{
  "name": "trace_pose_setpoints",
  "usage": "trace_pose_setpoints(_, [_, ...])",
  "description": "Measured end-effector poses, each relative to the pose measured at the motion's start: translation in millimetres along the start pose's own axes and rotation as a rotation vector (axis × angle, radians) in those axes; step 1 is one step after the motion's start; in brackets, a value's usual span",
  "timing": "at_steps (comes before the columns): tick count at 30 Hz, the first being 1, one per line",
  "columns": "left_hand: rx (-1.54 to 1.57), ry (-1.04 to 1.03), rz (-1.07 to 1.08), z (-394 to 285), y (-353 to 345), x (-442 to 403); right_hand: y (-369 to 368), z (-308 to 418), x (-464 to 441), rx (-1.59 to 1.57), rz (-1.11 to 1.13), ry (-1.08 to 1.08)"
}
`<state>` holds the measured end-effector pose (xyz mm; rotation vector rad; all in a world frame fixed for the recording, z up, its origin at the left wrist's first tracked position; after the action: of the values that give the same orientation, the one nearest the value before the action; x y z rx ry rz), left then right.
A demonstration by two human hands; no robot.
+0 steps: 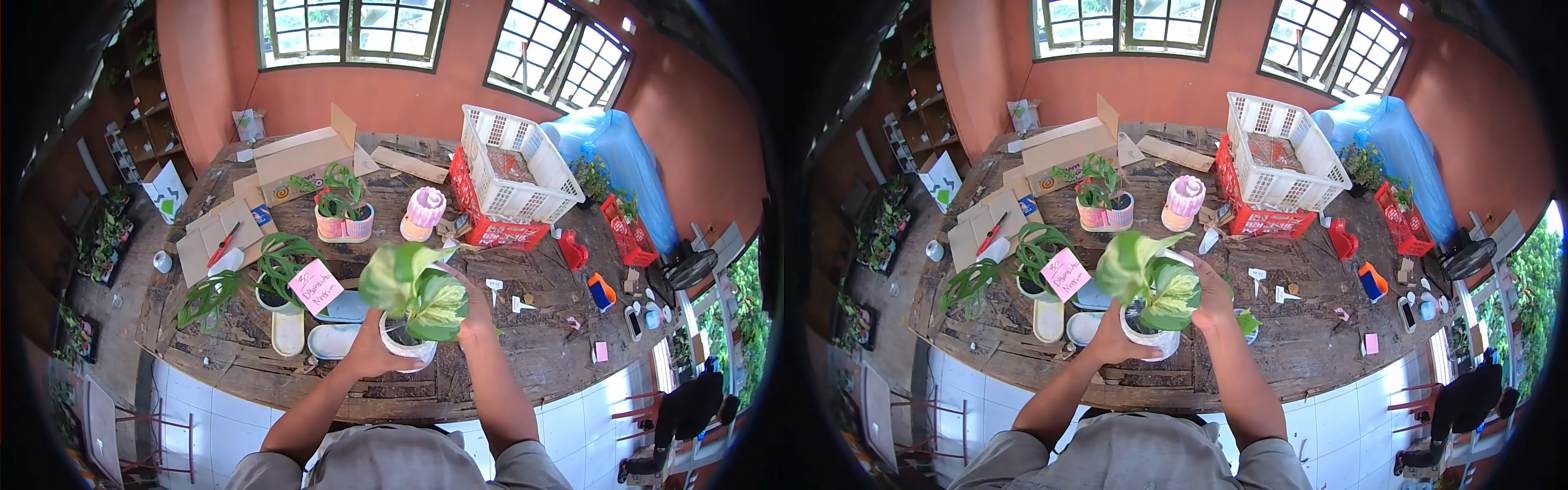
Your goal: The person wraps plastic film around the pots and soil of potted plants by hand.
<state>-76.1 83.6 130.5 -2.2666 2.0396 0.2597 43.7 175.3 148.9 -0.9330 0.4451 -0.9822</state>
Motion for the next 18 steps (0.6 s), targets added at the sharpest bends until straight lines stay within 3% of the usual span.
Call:
trace_pose_setpoints(1, [0.000,0.001,0.007,0.1,-4.4,0.5,-1.8,-2.7,2.1,-0.002,-0.004,0.005])
trace_pose_setpoints(3, [-0.078,-0.104,-0.039,-6.3,-8.9,0.7,8.9,-8.2,2.9,-0.088,-0.267,0.010])
trace_pose_setpoints(5, [-0.105,-0.128,-0.081,-4.3,-10.7,4.5,9.6,-6.5,-0.2,-0.102,-0.214,0.011])
trace_pose_setpoints(7, [0.087,-0.107,-0.014,4.2,-13.5,3.6,10.8,-7.6,-1.9,-0.212,-0.030,-0.065])
trace_pose_setpoints(8, [0.088,-0.103,-0.006,3.7,-14.1,6.0,18.6,-5.5,-8.3,-0.149,0.017,0.012])
trace_pose_setpoints(11, [0.348,0.025,0.043,-1.8,-10.9,7.1,26.1,-14.2,-9.8,-0.245,-0.028,-0.103])
trace_pose_setpoints(12, [0.283,0.070,0.108,5.8,-9.4,4.6,28.6,-12.0,-4.8,-0.068,-0.235,-0.001])
trace_pose_setpoints(15, [0.264,0.089,0.183,19.2,-12.4,4.1,46.0,-23.3,-14.6,-0.123,-0.110,0.005])
trace_pose_setpoints(16, [0.258,0.034,0.152,16.1,-11.9,4.3,15.8,-17.8,-1.6,-0.192,-0.041,-0.042])
trace_pose_setpoints(18, [0.254,-0.022,0.117,16.4,-12.1,8.1,0.4,-12.4,6.0,-0.118,-0.127,-0.048])
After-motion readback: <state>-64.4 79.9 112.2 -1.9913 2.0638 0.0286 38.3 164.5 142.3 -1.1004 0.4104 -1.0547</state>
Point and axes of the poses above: each hand's wrist, its own x-axis away from the middle knuckle, its own y-axis out of the back of the hand, z = x × y, the point moved 7 cm from there along -x, towards the middle knuckle, and after that the axes turned 8 degrees about -z, right-handed, at the moved point
